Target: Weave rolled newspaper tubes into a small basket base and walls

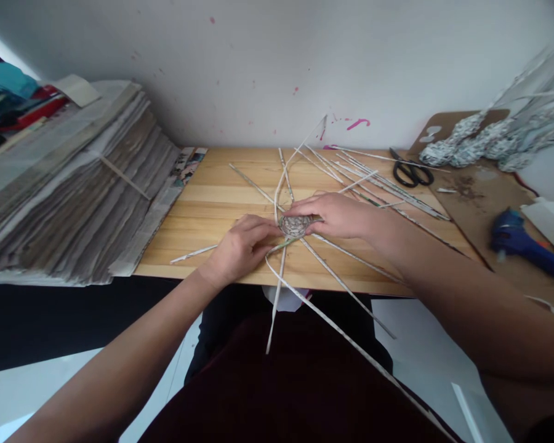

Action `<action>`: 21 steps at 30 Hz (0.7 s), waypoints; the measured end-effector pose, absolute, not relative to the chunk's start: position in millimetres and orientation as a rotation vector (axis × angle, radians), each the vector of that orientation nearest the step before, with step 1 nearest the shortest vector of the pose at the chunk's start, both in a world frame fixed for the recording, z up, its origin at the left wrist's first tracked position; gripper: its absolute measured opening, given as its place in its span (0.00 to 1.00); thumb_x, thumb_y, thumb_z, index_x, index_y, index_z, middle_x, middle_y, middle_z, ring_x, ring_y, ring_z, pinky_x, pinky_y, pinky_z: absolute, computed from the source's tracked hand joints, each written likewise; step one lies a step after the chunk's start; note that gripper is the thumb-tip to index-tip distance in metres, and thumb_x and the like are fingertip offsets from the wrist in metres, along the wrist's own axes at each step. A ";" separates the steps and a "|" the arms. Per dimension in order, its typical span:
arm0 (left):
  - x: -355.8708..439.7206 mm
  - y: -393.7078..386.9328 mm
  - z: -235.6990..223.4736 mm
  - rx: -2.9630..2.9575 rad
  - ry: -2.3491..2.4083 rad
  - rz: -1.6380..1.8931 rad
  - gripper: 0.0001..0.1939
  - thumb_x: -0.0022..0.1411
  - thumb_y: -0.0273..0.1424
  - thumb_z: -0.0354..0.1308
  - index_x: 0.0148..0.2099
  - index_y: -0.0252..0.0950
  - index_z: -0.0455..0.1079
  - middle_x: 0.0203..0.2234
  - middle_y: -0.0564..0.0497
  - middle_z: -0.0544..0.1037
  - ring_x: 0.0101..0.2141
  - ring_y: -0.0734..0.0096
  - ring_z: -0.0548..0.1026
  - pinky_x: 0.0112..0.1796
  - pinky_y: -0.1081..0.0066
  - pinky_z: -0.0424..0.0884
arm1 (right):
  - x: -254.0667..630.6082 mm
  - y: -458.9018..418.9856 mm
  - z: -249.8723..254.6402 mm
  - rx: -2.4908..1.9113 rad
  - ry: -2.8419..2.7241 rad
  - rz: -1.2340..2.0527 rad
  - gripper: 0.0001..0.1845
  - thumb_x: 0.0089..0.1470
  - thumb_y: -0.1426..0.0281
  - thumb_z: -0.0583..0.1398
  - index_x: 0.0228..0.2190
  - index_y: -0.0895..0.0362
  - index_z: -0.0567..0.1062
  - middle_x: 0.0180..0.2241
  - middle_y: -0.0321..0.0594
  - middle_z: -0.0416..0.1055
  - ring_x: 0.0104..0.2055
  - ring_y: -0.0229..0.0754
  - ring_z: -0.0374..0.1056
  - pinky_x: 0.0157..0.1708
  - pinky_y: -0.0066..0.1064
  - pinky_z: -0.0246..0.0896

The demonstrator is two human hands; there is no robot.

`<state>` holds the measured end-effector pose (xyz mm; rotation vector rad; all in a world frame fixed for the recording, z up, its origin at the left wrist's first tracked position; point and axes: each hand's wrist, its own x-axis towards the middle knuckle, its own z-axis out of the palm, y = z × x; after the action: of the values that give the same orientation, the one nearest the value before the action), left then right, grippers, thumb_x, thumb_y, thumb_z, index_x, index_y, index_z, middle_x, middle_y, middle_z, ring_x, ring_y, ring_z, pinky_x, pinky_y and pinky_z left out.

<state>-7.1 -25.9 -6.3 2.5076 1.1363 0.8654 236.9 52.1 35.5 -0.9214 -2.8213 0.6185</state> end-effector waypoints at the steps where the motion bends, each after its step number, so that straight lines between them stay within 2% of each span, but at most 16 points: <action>1: -6.9 -28.7 -5.9 2.515 1.140 0.865 0.12 0.64 0.35 0.61 0.49 0.38 0.74 0.45 0.46 0.80 0.48 0.64 0.74 0.51 0.60 0.71 | 236.1 52.1 36.9 -0.936 -2.828 0.619 0.25 0.52 0.76 0.65 0.51 0.49 0.77 0.52 0.37 0.77 0.53 0.46 0.70 0.54 0.38 0.59; 3: -5.7 -35.2 -4.9 2.503 1.163 0.844 0.15 0.63 0.38 0.62 0.50 0.39 0.74 0.44 0.47 0.81 0.46 0.64 0.75 0.50 0.61 0.71 | 235.1 52.3 39.1 -0.956 -2.842 0.615 0.26 0.52 0.76 0.65 0.52 0.48 0.77 0.50 0.36 0.77 0.51 0.46 0.71 0.51 0.36 0.60; 5: -3.8 -41.2 -4.2 2.467 1.210 0.828 0.12 0.65 0.39 0.61 0.48 0.40 0.74 0.41 0.49 0.82 0.43 0.65 0.76 0.48 0.62 0.71 | 233.9 52.5 40.8 -0.974 -2.855 0.601 0.26 0.52 0.76 0.65 0.52 0.47 0.77 0.50 0.36 0.78 0.51 0.46 0.71 0.50 0.36 0.60; 10: -4.0 -44.5 -6.6 2.335 1.399 0.893 0.07 0.67 0.32 0.56 0.38 0.39 0.74 0.31 0.50 0.80 0.36 0.67 0.76 0.42 0.65 0.73 | 227.4 51.8 41.6 -1.016 -2.875 0.578 0.26 0.51 0.73 0.67 0.52 0.49 0.77 0.49 0.39 0.78 0.50 0.47 0.71 0.49 0.36 0.61; 15: -8.2 -34.4 -11.4 2.313 1.410 0.946 0.06 0.67 0.26 0.51 0.37 0.37 0.68 0.37 0.47 0.76 0.41 0.66 0.75 0.44 0.65 0.72 | 221.0 51.1 39.5 -1.068 -2.895 0.514 0.25 0.50 0.72 0.68 0.51 0.51 0.78 0.49 0.43 0.77 0.50 0.49 0.71 0.48 0.36 0.61; 17: -8.6 -30.1 -12.5 2.254 1.397 0.963 0.05 0.67 0.26 0.50 0.37 0.37 0.66 0.36 0.48 0.76 0.38 0.68 0.75 0.42 0.67 0.71 | 220.8 51.0 39.5 -1.064 -2.918 0.501 0.25 0.51 0.70 0.68 0.52 0.50 0.77 0.49 0.42 0.77 0.49 0.49 0.71 0.48 0.35 0.62; 21: -5.9 -25.0 -12.0 2.048 1.453 0.976 0.06 0.67 0.33 0.55 0.39 0.36 0.67 0.30 0.52 0.76 0.29 0.72 0.73 0.34 0.71 0.69 | 221.9 50.3 40.1 -1.054 -2.938 0.472 0.25 0.53 0.69 0.67 0.53 0.52 0.76 0.49 0.43 0.76 0.50 0.48 0.71 0.49 0.35 0.61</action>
<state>-5.9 -25.0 -12.0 2.0482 1.4534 0.9764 221.9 50.3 40.1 -1.0539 -2.9380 0.4719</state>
